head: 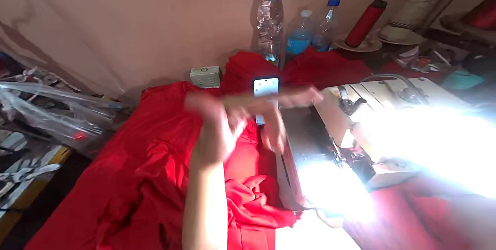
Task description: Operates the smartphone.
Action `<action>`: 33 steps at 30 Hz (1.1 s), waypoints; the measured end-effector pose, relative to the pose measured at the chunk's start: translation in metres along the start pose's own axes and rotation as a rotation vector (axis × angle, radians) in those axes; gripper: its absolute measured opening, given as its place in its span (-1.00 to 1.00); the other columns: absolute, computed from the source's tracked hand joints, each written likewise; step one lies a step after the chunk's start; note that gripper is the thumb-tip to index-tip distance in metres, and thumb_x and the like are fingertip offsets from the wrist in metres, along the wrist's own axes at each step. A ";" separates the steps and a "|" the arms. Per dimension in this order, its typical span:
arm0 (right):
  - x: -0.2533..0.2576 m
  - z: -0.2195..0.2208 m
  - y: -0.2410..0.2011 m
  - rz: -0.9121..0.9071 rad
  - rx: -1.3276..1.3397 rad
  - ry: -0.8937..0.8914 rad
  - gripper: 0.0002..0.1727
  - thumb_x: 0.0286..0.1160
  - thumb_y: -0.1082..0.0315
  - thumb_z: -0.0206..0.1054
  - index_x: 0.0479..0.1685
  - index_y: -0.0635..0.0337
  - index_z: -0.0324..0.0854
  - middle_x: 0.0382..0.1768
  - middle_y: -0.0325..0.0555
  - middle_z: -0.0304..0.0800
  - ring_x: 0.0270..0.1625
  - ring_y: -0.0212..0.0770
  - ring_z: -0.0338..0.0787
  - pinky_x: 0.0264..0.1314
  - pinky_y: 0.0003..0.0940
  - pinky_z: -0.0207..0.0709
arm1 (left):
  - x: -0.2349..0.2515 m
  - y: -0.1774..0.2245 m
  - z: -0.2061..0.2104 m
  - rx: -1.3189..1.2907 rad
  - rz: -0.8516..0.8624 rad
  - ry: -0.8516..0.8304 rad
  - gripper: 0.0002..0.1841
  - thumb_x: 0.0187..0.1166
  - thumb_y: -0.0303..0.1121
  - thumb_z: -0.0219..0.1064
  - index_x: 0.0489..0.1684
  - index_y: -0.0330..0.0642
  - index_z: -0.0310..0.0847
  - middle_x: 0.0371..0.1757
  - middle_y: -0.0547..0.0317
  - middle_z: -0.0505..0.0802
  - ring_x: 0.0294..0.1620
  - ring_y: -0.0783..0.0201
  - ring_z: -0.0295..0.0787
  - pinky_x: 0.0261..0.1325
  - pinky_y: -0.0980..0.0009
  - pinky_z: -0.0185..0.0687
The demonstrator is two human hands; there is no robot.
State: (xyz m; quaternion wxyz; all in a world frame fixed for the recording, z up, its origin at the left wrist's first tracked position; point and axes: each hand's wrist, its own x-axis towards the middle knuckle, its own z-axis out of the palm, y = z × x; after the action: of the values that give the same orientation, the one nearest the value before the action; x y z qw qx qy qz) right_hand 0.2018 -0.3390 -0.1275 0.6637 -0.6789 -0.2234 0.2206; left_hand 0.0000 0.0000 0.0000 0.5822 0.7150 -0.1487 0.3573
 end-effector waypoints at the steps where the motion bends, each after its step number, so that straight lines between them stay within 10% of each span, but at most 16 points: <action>1: 0.006 -0.019 0.013 -0.102 -0.001 -0.200 -0.79 0.65 0.29 0.26 -0.17 -0.24 0.82 -0.33 -0.74 0.84 -0.26 -0.78 0.74 -0.04 -0.77 0.61 | 0.016 -0.022 -0.015 0.103 0.021 0.156 -0.10 0.68 0.42 -0.45 -0.02 -0.05 0.81 -0.44 0.56 0.85 -0.44 0.64 0.74 -0.24 0.60 0.71; 4: 0.014 -0.034 0.040 -0.303 0.052 -0.309 -0.81 0.65 0.15 0.28 0.02 -0.29 0.82 -0.19 -0.79 0.86 -0.20 -0.83 0.74 -0.10 -0.84 0.58 | 0.032 -0.089 -0.044 0.449 -0.173 0.638 -0.33 0.88 -0.20 -0.51 0.20 -0.41 0.61 -0.26 0.20 0.82 -0.25 0.45 0.70 -0.07 0.48 0.60; 8: 0.010 -0.030 0.035 -0.250 0.033 -0.244 -0.82 0.61 0.19 0.30 -0.08 -0.31 0.83 -0.29 -0.80 0.85 -0.28 -0.84 0.71 -0.18 -0.87 0.56 | 0.017 -0.153 -0.052 0.622 -0.344 0.599 -0.55 0.81 -0.29 0.00 0.35 -0.54 0.56 0.28 -0.37 0.77 0.35 -0.05 0.72 0.44 0.04 0.54; 12: 0.010 -0.027 0.031 -0.247 0.023 -0.239 -0.84 0.61 0.19 0.32 -0.10 -0.30 0.84 -0.29 -0.81 0.85 -0.28 -0.85 0.71 -0.18 -0.87 0.55 | 0.020 -0.161 -0.042 0.759 -0.277 0.607 -0.74 0.68 -0.36 0.29 0.00 -0.41 0.78 -0.10 -0.15 0.90 -0.10 0.20 0.86 0.09 0.27 0.72; 21: 0.010 -0.028 0.031 -0.256 0.037 -0.285 -0.81 0.66 0.17 0.28 0.01 -0.30 0.82 -0.19 -0.79 0.87 -0.20 -0.84 0.74 -0.09 -0.86 0.58 | 0.025 -0.166 -0.041 0.772 -0.320 0.653 -0.80 0.47 -0.44 0.51 -0.08 -0.40 0.79 -0.15 -0.12 0.90 -0.13 0.23 0.86 0.06 0.32 0.71; 33: 0.007 -0.021 0.025 -0.246 0.038 -0.232 -0.76 0.60 0.32 0.25 -0.12 -0.25 0.83 -0.30 -0.78 0.86 -0.29 -0.84 0.72 -0.17 -0.87 0.56 | 0.021 -0.161 -0.054 0.696 -0.421 0.531 -0.74 0.69 -0.35 0.28 0.02 -0.38 0.79 -0.06 -0.12 0.89 -0.03 0.16 0.83 0.18 0.14 0.64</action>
State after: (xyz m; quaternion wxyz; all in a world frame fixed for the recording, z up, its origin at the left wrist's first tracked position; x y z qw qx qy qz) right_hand 0.2203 -0.3518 -0.1520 0.6684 -0.6036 -0.3757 0.2186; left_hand 0.0974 0.0993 -0.0987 0.3860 0.7658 0.2814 0.4305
